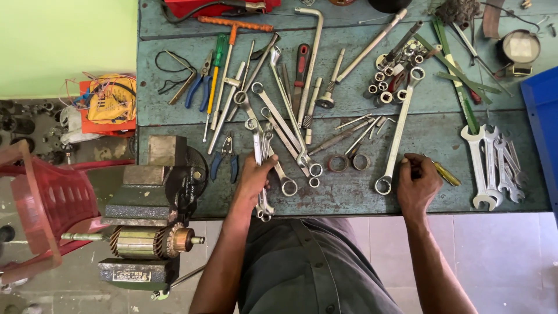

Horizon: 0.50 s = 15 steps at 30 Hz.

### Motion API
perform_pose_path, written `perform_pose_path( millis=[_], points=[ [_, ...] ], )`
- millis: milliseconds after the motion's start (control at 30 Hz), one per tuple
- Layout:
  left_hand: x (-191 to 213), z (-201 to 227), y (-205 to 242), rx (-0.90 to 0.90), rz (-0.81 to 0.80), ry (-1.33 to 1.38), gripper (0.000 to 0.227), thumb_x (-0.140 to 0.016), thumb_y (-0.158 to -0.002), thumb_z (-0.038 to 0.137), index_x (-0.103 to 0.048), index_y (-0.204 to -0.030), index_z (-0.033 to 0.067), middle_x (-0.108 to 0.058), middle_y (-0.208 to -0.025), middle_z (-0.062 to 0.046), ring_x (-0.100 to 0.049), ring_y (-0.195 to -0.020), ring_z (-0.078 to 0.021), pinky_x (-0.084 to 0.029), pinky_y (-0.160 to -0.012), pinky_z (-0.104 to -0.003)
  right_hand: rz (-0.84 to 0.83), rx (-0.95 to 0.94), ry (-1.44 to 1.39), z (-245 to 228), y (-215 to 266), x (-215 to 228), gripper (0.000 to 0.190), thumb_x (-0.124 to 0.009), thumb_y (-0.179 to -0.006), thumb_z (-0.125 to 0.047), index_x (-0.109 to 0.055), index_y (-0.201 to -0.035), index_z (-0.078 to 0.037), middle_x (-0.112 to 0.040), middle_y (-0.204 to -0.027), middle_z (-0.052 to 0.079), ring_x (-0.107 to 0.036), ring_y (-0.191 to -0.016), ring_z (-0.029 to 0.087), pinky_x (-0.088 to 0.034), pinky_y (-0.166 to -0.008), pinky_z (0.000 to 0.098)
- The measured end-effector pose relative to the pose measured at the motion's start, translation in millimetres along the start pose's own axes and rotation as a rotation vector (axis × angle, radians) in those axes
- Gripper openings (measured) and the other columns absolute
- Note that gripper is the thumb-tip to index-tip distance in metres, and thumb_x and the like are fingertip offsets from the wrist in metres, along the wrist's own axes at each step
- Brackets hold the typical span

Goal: The person gathers and sorts a set of combination wrenches on a cluttered workbench. They pick up wrenches one by one, align them in a stack, and occasionally place them back on the table while continuing to gather more.

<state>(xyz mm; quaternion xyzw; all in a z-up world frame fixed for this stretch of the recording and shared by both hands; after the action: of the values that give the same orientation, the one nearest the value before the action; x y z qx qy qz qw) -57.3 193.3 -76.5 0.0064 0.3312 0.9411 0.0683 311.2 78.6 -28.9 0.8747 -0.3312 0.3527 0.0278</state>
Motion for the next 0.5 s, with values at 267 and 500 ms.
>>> perform_pose_path(
  millis=[267,500],
  points=[
    [4.2,17.5,37.8,0.013,-0.08,0.018,0.029,-0.062,-0.096,0.018,-0.062,-0.12,0.0023,-0.079,-0.096,-0.008,-0.045,-0.046,-0.005,-0.038,-0.039,-0.023,0.0,-0.008,0.026,1.8,-1.4,-0.5,0.01,-0.07,-0.099,-0.003,-0.073,-0.107,0.003,-0.073,-0.093,0.013,-0.069,-0.078,0.018,-0.056,-0.074,0.0306],
    [30.6,-16.9,42.5,0.096,0.109,0.183,0.043,-0.063,-0.101,0.019,-0.052,-0.142,0.0081,-0.055,-0.096,-0.005,-0.046,-0.059,-0.0065,-0.043,-0.046,-0.023,-0.002,-0.004,0.044,-1.8,-1.2,0.0,0.01,-0.07,-0.1,-0.004,-0.073,-0.107,0.002,-0.073,-0.093,0.013,-0.069,-0.078,0.02,-0.055,-0.075,0.0322]
  ],
)
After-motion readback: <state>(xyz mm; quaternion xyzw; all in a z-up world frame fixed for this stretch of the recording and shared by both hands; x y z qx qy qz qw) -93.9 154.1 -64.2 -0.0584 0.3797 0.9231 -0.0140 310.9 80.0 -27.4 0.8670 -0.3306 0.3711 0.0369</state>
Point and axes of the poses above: each hand's wrist, its own y-axis away from the middle knuckle, its own x-axis out of the back of the hand, z = x × y, the point moved 3 cm from there along -y, towards the middle knuckle
